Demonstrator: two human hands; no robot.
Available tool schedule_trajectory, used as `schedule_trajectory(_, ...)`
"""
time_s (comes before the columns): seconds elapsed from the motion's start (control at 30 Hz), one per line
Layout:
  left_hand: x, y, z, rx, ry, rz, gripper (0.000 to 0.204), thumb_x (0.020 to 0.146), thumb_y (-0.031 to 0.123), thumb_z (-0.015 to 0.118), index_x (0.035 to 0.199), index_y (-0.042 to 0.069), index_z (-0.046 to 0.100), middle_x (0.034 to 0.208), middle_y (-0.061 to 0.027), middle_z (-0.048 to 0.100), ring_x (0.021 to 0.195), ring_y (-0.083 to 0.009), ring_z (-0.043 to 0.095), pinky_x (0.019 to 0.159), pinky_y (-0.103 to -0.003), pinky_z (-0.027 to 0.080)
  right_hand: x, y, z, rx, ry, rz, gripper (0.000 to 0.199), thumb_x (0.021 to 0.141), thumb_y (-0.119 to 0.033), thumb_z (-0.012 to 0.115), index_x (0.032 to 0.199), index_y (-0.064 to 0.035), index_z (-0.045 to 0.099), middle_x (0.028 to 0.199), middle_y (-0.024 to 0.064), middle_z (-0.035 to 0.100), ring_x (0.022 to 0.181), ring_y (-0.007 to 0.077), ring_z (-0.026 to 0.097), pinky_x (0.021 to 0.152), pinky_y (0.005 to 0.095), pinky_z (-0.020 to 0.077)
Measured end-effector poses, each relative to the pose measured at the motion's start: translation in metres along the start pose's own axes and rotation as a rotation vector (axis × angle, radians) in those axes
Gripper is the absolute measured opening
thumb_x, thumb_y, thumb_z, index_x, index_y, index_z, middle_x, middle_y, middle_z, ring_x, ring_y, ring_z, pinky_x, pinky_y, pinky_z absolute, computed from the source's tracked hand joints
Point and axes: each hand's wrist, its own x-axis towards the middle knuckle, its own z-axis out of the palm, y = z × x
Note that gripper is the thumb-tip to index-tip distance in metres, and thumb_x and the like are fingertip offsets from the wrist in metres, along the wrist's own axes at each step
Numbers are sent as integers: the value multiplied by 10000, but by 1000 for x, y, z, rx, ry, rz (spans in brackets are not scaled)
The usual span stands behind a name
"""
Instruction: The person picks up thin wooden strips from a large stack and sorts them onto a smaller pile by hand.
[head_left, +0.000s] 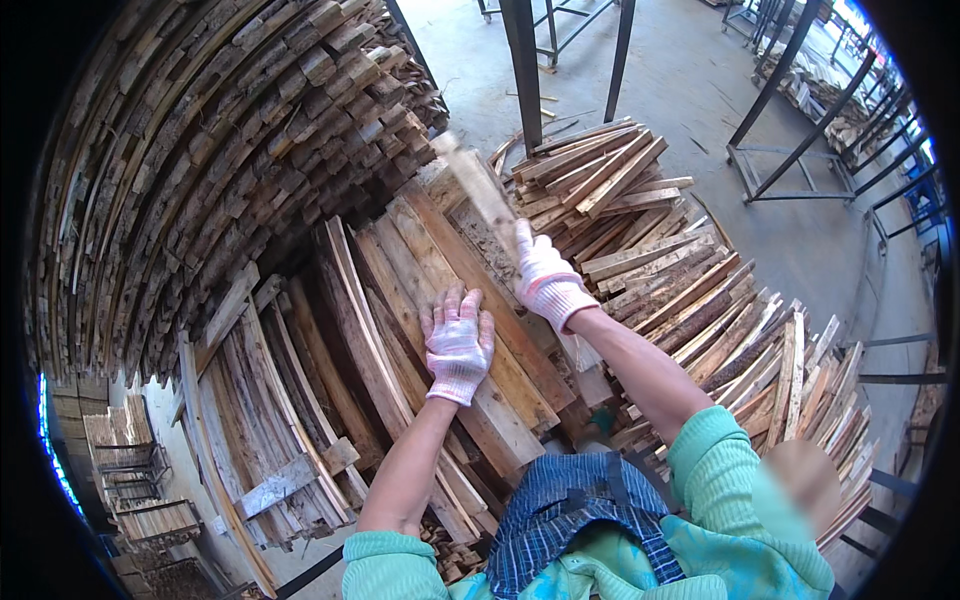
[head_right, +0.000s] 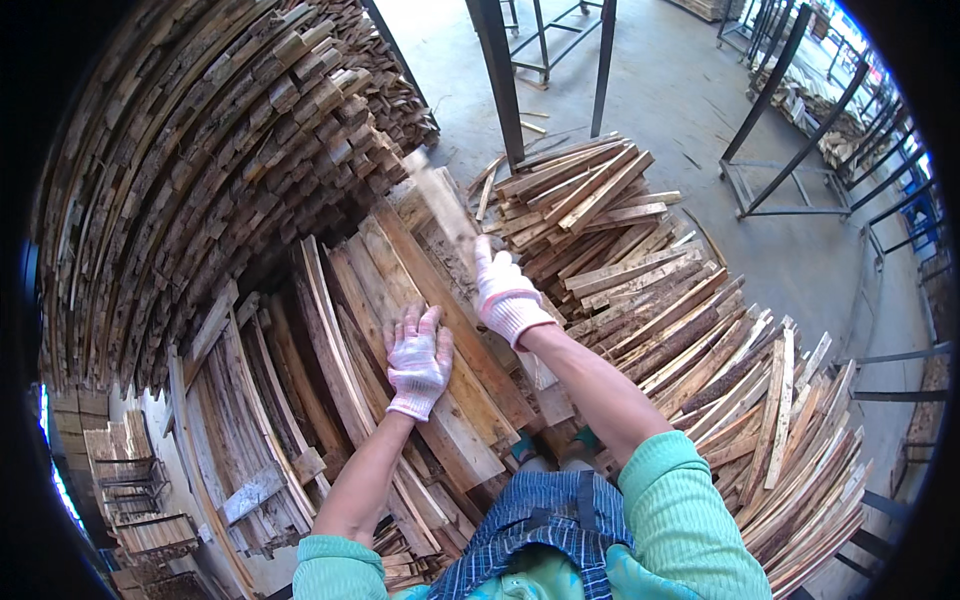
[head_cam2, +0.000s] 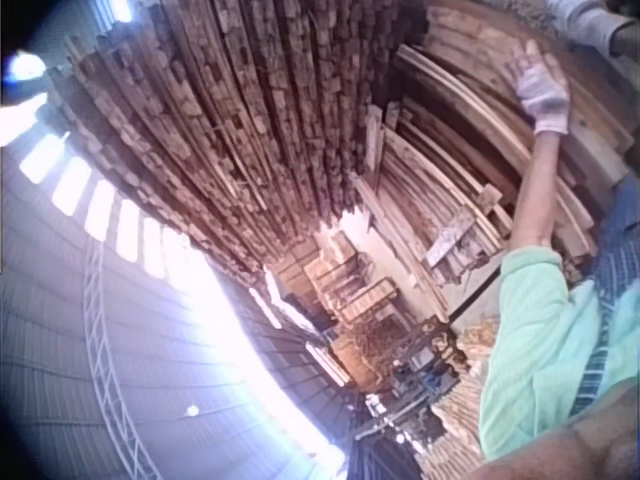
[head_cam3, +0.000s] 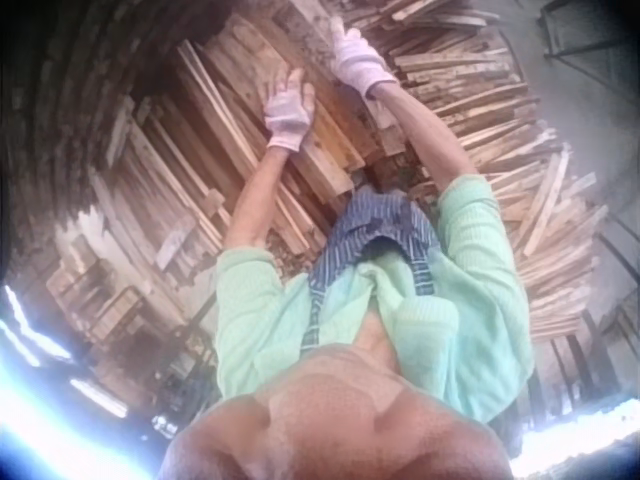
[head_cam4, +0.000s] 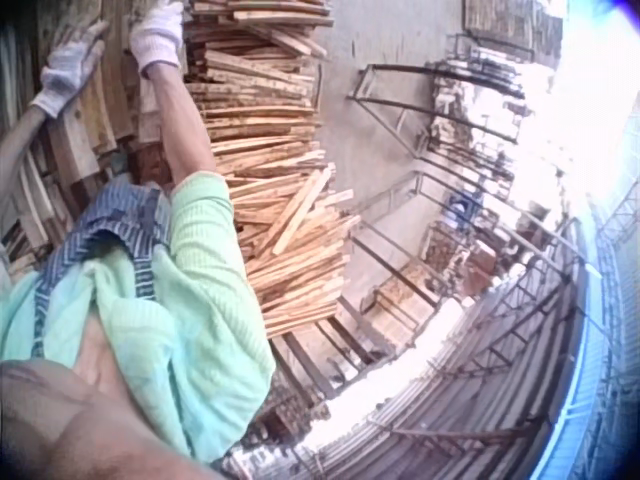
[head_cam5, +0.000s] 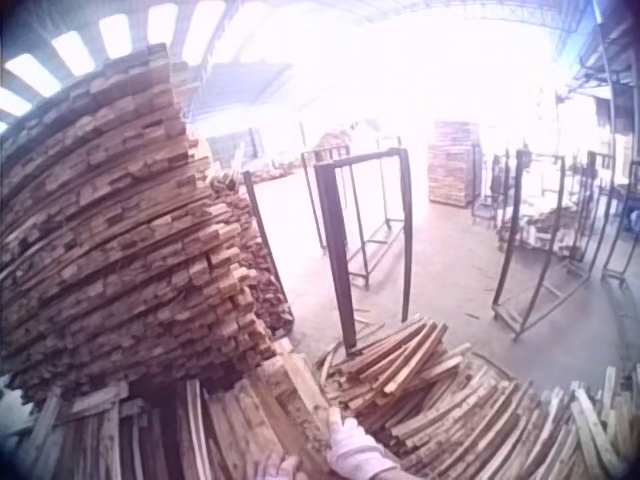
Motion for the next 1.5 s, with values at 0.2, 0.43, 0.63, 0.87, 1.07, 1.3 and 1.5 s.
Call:
schedule_trajectory(0.2, 6, 4, 2, -282, 164, -14, 368, 965, 227, 583, 1275, 32, 550, 1323, -204, 565, 1276, -388, 517, 1129, -507, 346, 0, 3, 37, 192, 281, -277, 874, 914, -250, 647, 1601, -108, 125, 1220, 323, 505, 1082, 471, 596, 929, 519, 514)
schedule_trajectory(0.43, -5, -18, 7, -459, 213, -83, 312, 983, 154, 545, 1249, -5, 514, 1320, -240, 543, 1252, -398, 519, 1101, -457, 379, -15, -53, 42, 160, -42, -263, 766, 945, -220, 608, 1602, -193, 216, 1238, 321, 514, 1104, 486, 590, 933, 509, 515)
schedule_trajectory(0.63, 4, 3, -19, -123, -96, 106, 685, 951, 402, 629, 1482, 26, 416, 1519, -213, 431, 1447, -368, 372, 1214, -495, 226, -25, -6, -17, 120, 21, -214, 733, 935, -162, 572, 1595, -186, 252, 1243, 288, 521, 1062, 457, 629, 863, 511, 544)
schedule_trajectory(0.87, -1, -3, 4, -15, -268, 145, 761, 1007, 499, 496, 1567, 17, 313, 1610, -201, 334, 1511, -355, 264, 1243, -458, 163, -31, 11, 16, 235, 129, -284, 415, 806, -187, 650, 1212, -104, 663, 1083, 195, 699, 1003, 364, 694, 831, 469, 566)
schedule_trajectory(1.07, 11, 10, 3, 70, -311, 124, 801, 988, 595, 457, 1582, 78, 309, 1598, -235, 329, 1483, -407, 285, 1210, -520, 184, -45, 39, 2, 229, 178, -305, 431, 933, -153, 539, 1359, -175, 600, 1349, 201, 577, 1208, 403, 601, 1018, 499, 487)
schedule_trajectory(1.3, 14, 4, -3, 105, -379, 155, 897, 958, 681, 399, 1544, 3, 356, 1544, -304, 370, 1441, -458, 324, 1186, -536, 239, -223, 397, -37, -55, 387, 739, 548, 901, -342, 623, 1404, -167, 490, 1314, 151, 519, 1192, 314, 475, 997, 464, 416)
schedule_trajectory(1.5, 20, -19, 9, 102, -409, 211, 937, 957, 710, 366, 1534, -29, 349, 1518, -333, 382, 1403, -488, 357, 1160, -545, 276, -418, 569, 3, -308, -8, 1446, 1102, 812, -479, 788, 1633, -202, 108, 1590, 305, 253, 1463, 483, 277, 1177, 606, 224)
